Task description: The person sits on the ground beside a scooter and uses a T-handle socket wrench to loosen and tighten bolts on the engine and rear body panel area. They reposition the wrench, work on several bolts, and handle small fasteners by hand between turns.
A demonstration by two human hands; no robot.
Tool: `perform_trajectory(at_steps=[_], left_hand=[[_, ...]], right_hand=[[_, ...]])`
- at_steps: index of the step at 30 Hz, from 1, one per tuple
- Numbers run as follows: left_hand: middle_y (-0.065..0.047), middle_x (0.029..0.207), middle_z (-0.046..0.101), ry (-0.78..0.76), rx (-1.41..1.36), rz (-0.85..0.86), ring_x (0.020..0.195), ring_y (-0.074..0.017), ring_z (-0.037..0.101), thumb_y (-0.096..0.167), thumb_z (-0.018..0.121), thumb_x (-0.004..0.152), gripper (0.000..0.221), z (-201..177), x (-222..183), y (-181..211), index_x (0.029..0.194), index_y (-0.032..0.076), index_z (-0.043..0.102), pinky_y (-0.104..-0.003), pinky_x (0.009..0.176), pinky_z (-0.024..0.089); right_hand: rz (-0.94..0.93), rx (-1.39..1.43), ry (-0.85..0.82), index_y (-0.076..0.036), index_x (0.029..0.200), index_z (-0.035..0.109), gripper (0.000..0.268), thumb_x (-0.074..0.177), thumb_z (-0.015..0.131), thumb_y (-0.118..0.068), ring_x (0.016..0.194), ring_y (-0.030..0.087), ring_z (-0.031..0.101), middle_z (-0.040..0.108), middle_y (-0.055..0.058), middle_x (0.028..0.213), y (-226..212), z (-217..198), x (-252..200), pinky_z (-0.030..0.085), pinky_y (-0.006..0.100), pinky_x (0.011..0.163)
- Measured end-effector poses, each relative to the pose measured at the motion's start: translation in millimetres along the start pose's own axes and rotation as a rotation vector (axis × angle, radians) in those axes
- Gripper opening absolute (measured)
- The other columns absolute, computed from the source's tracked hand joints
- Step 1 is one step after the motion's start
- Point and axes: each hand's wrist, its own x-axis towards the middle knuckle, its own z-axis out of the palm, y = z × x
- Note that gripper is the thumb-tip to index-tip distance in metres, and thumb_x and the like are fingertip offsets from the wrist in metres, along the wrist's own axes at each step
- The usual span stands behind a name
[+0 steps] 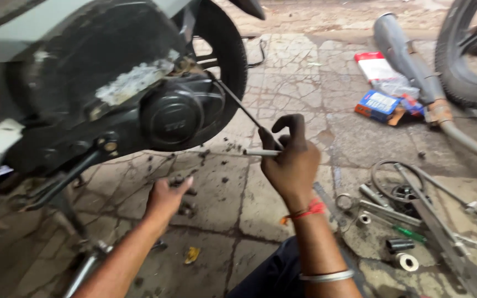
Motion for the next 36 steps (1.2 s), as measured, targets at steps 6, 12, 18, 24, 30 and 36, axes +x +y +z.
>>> perform_trajectory(at_steps=[6, 12, 18, 24, 30, 36], left_hand=[[-0.017, 0.102, 0.076, -0.048, 0.751, 0.069, 0.091, -0.03, 0.074, 0.049, 0.079, 0.084, 0.047, -66, -42, -77, 0.105, 0.008, 0.075, -0.044, 0.079, 0.058], [-0.017, 0.126, 0.065, -0.27, 1.116, 0.037, 0.119, -0.0333, 0.064, 0.063, 0.083, 0.075, 0.075, -84, -111, -94, 0.123, 0.01, 0.063, -0.049, 0.1, 0.054], [-0.012, 0.122, 0.067, -0.347, 1.291, 0.033, 0.12, -0.0308, 0.065, 0.058, 0.079, 0.081, 0.062, -92, -128, -116, 0.118, 0.009, 0.066, -0.05, 0.099, 0.054], [-0.012, 0.122, 0.067, -0.401, 1.27, 0.06, 0.12, -0.0289, 0.065, 0.046, 0.085, 0.08, 0.057, -87, -120, -154, 0.12, 0.01, 0.066, -0.048, 0.104, 0.051], [-0.009, 0.115, 0.071, -0.208, 1.019, -0.014, 0.107, -0.0259, 0.069, 0.04, 0.076, 0.089, 0.04, -97, -137, -81, 0.12, 0.016, 0.067, -0.045, 0.093, 0.057], [-0.018, 0.101, 0.079, -0.105, 0.053, -0.261, 0.087, -0.0274, 0.077, 0.018, 0.069, 0.094, 0.019, -100, -106, -91, 0.104, 0.001, 0.067, -0.035, 0.071, 0.063]], right_hand=[[-0.14, -0.044, 0.124, -0.009, 0.102, 0.056, 0.036, 0.091, 0.086, -0.024, 0.05, 0.018, 0.058, 0.061, 0.002, 0.065, -5, -30, -26, 0.042, 0.033, 0.047], [0.393, 0.361, -0.057, -0.005, 0.091, 0.051, 0.038, 0.079, 0.086, -0.012, 0.053, 0.009, 0.048, 0.057, 0.002, 0.064, -10, -53, -54, 0.035, 0.026, 0.046], [0.392, 0.386, -0.095, -0.006, 0.09, 0.056, 0.031, 0.081, 0.086, -0.01, 0.057, 0.006, 0.043, 0.052, 0.0, 0.068, 3, -53, -105, 0.031, 0.023, 0.048], [0.337, 0.386, -0.186, -0.006, 0.087, 0.056, 0.031, 0.08, 0.085, -0.012, 0.061, 0.001, 0.054, 0.058, -0.003, 0.069, 8, -49, -123, 0.041, 0.02, 0.052], [0.498, 0.409, -0.216, -0.005, 0.09, 0.057, 0.031, 0.08, 0.086, -0.012, 0.06, 0.009, 0.042, 0.053, 0.001, 0.066, 12, -53, -126, 0.03, 0.027, 0.052], [0.347, 0.348, -0.271, -0.006, 0.088, 0.069, 0.029, 0.069, 0.089, -0.013, 0.063, 0.008, 0.06, 0.064, -0.003, 0.073, 1, -62, -121, 0.047, 0.024, 0.055]])
